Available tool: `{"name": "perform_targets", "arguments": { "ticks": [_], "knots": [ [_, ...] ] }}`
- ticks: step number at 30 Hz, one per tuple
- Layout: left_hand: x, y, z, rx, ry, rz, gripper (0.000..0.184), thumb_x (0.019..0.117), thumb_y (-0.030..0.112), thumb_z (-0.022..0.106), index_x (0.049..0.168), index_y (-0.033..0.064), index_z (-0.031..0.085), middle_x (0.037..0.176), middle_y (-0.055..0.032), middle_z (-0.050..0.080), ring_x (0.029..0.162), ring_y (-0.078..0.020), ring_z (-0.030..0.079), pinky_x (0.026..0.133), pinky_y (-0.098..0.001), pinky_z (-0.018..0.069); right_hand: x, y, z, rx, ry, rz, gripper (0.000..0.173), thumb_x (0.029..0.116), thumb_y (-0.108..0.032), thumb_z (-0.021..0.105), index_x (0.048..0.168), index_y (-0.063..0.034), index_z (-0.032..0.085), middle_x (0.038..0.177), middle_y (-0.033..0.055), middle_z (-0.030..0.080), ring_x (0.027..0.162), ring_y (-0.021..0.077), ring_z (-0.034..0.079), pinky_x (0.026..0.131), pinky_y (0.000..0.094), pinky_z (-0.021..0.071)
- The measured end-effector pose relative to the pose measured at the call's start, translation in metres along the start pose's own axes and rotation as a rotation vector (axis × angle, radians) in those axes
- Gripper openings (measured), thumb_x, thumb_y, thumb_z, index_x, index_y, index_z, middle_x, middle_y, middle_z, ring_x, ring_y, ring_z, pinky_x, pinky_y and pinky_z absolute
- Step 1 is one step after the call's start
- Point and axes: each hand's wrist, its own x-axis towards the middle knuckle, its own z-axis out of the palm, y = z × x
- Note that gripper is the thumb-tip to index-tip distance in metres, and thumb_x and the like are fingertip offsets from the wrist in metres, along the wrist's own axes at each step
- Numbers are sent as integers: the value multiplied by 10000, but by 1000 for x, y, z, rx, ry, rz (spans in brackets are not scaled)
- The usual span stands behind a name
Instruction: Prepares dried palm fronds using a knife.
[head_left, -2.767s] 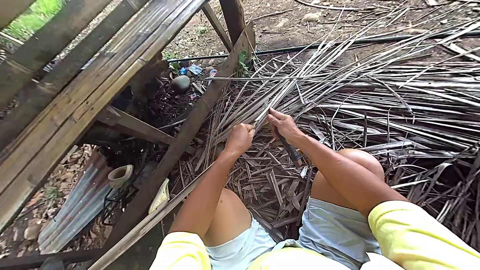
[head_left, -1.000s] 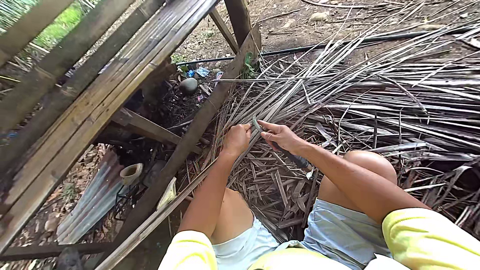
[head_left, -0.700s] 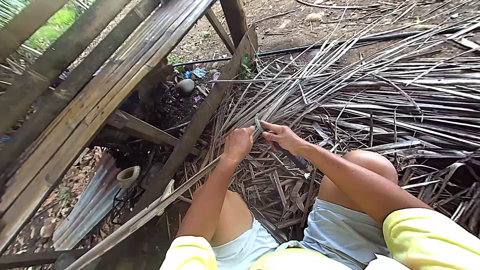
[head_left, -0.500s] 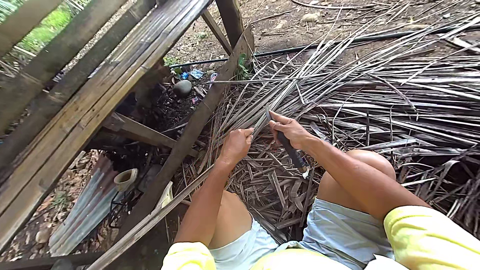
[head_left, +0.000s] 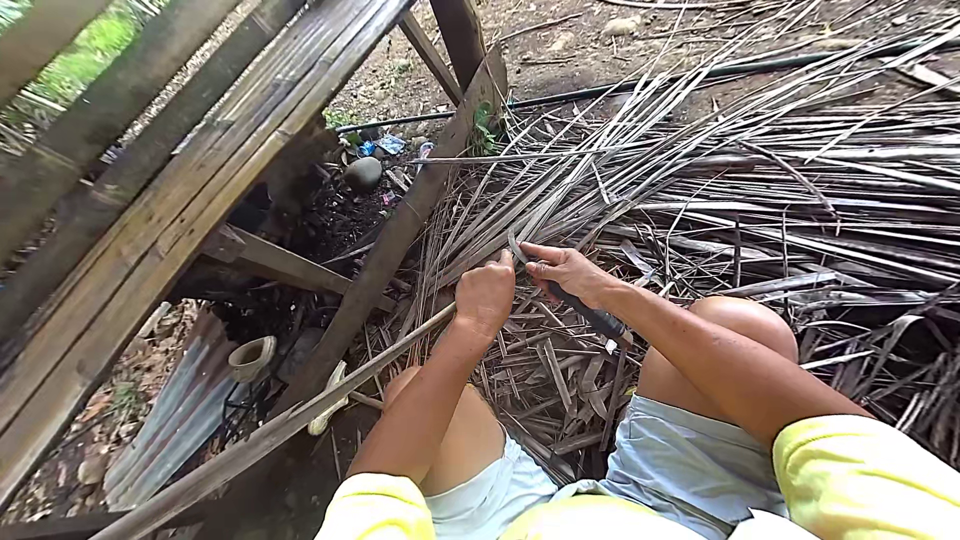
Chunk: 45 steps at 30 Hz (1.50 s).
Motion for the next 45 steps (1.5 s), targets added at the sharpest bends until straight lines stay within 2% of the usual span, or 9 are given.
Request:
{"name": "perform_targets", "arguments": {
  "ticks": [7, 11, 22, 32, 34, 36, 39, 42, 45],
  "knots": [
    [0, 8, -8, 41, -69, -19, 463, 1043, 25, 461, 1492, 86, 553, 1021, -208, 731, 852, -391, 729, 708, -530, 563, 7, -3, -12, 107, 150, 54, 479, 1080, -163, 527, 1553, -163, 447, 749, 19, 562, 502, 93, 506, 441, 232, 450],
    [-11, 3, 2, 28, 117, 74, 400, 1004, 12, 537, 1391, 39, 631, 862, -179, 707, 672, -346, 693, 550, -481, 539, 12, -9, -31, 203, 259, 67, 466, 1084, -205, 520, 1545, -234, 452, 782, 11, 557, 536, 105, 532, 461, 247, 480],
    [-15, -13, 0, -45, 234, 173, 371, 1006, 56, 572, 1359, 81, 685, 820, -160, 708, 622, -331, 681, 531, -483, 534, 17, -22, -82, 280, 510, -36, 459, 1081, -224, 532, 1533, -238, 452, 788, 2, 554, 550, 113, 560, 470, 264, 509],
    [-22, -62, -18, -235, 155, 51, 330, 1079, 166, 517, 1357, 102, 682, 980, -221, 745, 876, -433, 726, 731, -630, 558, -5, -30, -149, 381, 856, -169, 411, 1094, -256, 505, 1500, -254, 446, 833, -24, 527, 571, 92, 544, 497, 257, 510],
    [-17, -63, -24, -403, 63, -16, 339, 1092, 184, 511, 1373, 74, 668, 1110, -236, 739, 1019, -434, 715, 882, -651, 530, -13, -34, -137, 314, 784, -235, 378, 1111, -249, 456, 1486, -213, 445, 807, -36, 522, 555, 80, 544, 491, 245, 518],
    [-5, -65, -20, -551, -33, -41, 352, 1099, 206, 500, 1377, 60, 659, 1153, -190, 739, 1000, -335, 717, 929, -555, 539, -20, -39, -105, 213, 583, -264, 352, 1110, -216, 442, 1452, -146, 484, 779, -42, 541, 555, 69, 552, 506, 243, 527],
    [7, -61, -16, -749, -117, -36, 345, 1097, 200, 514, 1367, 37, 654, 902, -127, 695, 668, -190, 587, 684, -387, 519, -26, -31, -50, 60, 233, -251, 346, 1071, -113, 479, 1402, -49, 561, 751, -13, 594, 549, 77, 562, 514, 249, 531],
    [10, -52, -19, -896, -173, -36, 318, 1090, 153, 528, 1344, 14, 660, 771, -72, 626, 549, -98, 466, 538, -274, 424, -25, -20, -16, 8, 27, -187, 449, 1056, -77, 513, 1504, -77, 484, 757, 17, 617, 556, 87, 564, 518, 244, 512],
    [11, -48, -19, -957, -236, -37, 309, 1087, 146, 536, 1334, 11, 665, 703, -48, 578, 506, -76, 421, 485, -238, 369, -14, -11, -6, 22, -39, -148, 529, 1059, -84, 531, 1573, -133, 412, 752, 44, 620, 546, 101, 559, 509, 243, 499]
  ]
}}
